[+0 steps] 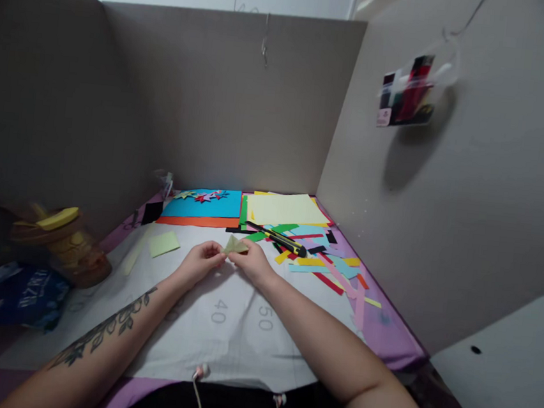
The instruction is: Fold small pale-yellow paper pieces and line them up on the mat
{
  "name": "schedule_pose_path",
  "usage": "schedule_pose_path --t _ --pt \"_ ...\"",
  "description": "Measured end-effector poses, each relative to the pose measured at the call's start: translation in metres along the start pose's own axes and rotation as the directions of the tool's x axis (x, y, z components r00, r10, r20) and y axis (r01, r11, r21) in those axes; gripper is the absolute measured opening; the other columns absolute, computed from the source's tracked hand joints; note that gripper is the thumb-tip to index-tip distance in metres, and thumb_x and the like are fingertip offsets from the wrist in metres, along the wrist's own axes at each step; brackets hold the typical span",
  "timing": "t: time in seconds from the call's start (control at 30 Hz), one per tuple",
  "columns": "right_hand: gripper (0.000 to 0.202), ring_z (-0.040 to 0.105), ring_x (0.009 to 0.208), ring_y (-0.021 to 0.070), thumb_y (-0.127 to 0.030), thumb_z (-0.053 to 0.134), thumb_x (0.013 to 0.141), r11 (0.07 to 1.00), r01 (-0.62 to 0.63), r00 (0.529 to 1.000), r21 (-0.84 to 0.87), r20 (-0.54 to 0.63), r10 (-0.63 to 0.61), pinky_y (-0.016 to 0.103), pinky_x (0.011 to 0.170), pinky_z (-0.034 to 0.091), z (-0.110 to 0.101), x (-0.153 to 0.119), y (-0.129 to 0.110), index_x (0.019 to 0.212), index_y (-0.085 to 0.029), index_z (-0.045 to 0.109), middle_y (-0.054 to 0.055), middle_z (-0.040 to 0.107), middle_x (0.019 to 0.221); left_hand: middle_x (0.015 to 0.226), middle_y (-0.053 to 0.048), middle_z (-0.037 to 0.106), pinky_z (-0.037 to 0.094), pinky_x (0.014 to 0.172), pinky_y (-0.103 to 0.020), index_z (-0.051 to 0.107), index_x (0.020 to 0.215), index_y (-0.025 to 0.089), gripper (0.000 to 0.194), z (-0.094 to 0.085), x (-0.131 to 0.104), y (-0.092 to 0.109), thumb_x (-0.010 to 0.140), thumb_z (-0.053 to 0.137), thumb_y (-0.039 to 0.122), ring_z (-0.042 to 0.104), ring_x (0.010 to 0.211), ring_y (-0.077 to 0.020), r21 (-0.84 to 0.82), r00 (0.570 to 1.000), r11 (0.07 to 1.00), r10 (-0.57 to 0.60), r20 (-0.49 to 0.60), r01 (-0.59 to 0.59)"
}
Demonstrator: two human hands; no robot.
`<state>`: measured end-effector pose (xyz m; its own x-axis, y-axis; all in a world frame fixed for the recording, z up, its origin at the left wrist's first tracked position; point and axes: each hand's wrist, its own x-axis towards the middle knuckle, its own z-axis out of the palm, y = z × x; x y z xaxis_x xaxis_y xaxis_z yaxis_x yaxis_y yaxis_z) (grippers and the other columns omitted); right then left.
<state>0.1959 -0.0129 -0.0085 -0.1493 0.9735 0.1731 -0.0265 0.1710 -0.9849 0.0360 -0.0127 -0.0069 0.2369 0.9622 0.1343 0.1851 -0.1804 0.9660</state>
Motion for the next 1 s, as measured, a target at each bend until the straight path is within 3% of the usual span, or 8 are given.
schedule_pose_path --t 0.13,0.3,0.47,0.8,1.0 --pt "0.012 0.049 0.059 0.0111 -0.02 0.059 0.065 0.974 0.154 0.985 -0.169 -0.048 -0.164 0.022 0.055 0.037 -0.003 -0.002 -0.002 0.074 -0.019 0.051 -0.005 0.052 0.065 0.057 0.003 0.054 0.035 0.048 -0.019 0.055 0.072 0.016 0.018 -0.001 0.0 0.001 0.07 0.061 0.033 0.047 0.05 -0.0088 0.07 0.997 0.995 0.067 -0.026 -0.065" --pt "0.013 0.054 0.062 0.0136 -0.018 0.056 0.065 0.963 0.128 0.986 -0.237 -0.074 -0.15 0.023 0.056 0.041 -0.003 -0.002 0.001 0.077 -0.019 0.053 -0.003 0.056 0.065 0.063 0.002 0.058 0.038 0.053 -0.02 0.058 0.072 0.016 0.012 -0.002 -0.003 0.009 0.07 0.06 0.028 0.051 0.056 -0.0104 0.108 0.991 0.988 0.121 -0.058 -0.114" --pt "0.021 0.061 0.065 0.0154 -0.018 0.054 0.066 0.984 0.145 0.986 -0.1 -0.066 -0.152 0.026 0.06 0.046 -0.002 0.0 0.007 0.087 -0.02 0.05 -0.002 0.059 0.069 0.068 -0.001 0.065 0.041 0.057 -0.022 0.062 0.074 0.016 0.017 -0.002 -0.004 0.014 0.073 0.058 0.032 0.056 0.06 -0.0127 0.063 0.998 0.997 0.042 -0.052 -0.039" --pt "0.027 0.063 0.071 0.0158 -0.014 0.049 0.068 0.958 0.221 0.972 -0.184 -0.038 -0.231 0.028 0.066 0.048 -0.003 -0.006 0.002 0.094 -0.02 0.05 -0.001 0.062 0.074 0.068 -0.004 0.066 0.042 0.057 -0.023 0.061 0.066 0.014 0.023 -0.007 -0.004 0.007 0.063 0.072 0.033 0.057 0.059 -0.012 -0.145 0.999 0.989 -0.042 -0.003 0.041" --pt "0.027 0.061 0.069 0.015 -0.016 0.051 0.069 0.96 0.213 0.973 -0.184 -0.053 -0.226 0.027 0.063 0.047 -0.003 -0.005 0.002 0.096 -0.021 0.05 -0.002 0.061 0.074 0.07 -0.005 0.068 0.042 0.059 -0.025 0.069 0.075 0.013 0.023 -0.009 -0.003 0.011 0.066 0.069 0.034 0.057 0.061 -0.0139 -0.102 0.997 0.992 -0.08 -0.007 0.079"
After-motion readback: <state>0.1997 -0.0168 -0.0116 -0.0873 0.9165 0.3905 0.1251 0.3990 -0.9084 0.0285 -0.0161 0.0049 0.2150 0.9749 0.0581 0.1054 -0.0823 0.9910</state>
